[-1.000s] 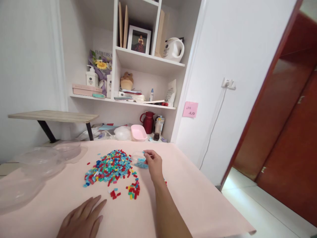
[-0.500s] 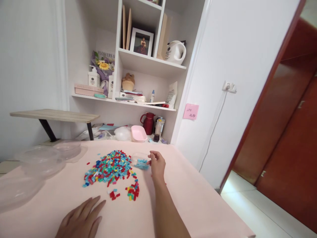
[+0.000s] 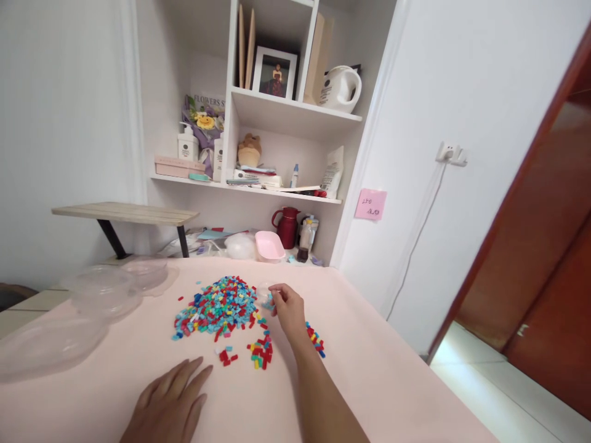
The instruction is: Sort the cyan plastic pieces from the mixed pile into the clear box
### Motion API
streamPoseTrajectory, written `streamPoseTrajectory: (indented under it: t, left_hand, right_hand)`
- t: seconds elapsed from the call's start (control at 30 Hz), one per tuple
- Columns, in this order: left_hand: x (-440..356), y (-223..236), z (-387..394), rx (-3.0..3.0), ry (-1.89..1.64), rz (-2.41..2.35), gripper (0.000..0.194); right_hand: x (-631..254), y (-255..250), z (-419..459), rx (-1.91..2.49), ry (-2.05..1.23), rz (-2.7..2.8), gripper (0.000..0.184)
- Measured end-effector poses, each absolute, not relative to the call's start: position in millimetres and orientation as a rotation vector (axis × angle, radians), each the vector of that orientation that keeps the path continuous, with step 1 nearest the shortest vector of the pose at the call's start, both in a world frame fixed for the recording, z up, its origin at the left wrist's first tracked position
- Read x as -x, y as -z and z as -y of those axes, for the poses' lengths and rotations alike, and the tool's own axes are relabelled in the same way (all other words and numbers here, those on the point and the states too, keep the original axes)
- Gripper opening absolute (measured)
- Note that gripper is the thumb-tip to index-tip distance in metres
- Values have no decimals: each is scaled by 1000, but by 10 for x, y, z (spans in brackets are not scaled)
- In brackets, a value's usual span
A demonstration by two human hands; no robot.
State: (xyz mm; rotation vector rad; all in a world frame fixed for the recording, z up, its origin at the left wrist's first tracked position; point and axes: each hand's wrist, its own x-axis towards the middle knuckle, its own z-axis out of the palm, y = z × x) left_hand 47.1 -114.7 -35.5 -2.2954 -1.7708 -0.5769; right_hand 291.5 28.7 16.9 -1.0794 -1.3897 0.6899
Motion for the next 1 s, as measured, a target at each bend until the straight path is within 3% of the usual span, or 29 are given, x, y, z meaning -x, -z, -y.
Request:
streamPoseTrajectory:
  t: [0.4, 0.63, 0.8, 1.0]
  left_hand:
    - [-482, 288, 1176, 2309, 546, 1807, 42]
    - [-477, 289, 1188, 2319, 545, 1798, 42]
    - [-471, 329, 1179, 2286, 579, 1754, 41]
    - [-463, 351, 1191, 2276, 584, 1723, 41]
  right_hand:
    - [-2697, -215, -81, 998, -791, 2043, 13]
    - [-2538, -273, 50, 884, -771, 2329, 23]
    - [-2518, -226, 10, 891, -603, 2463, 17]
    - [-2520, -226, 21, 969, -619, 2438, 12]
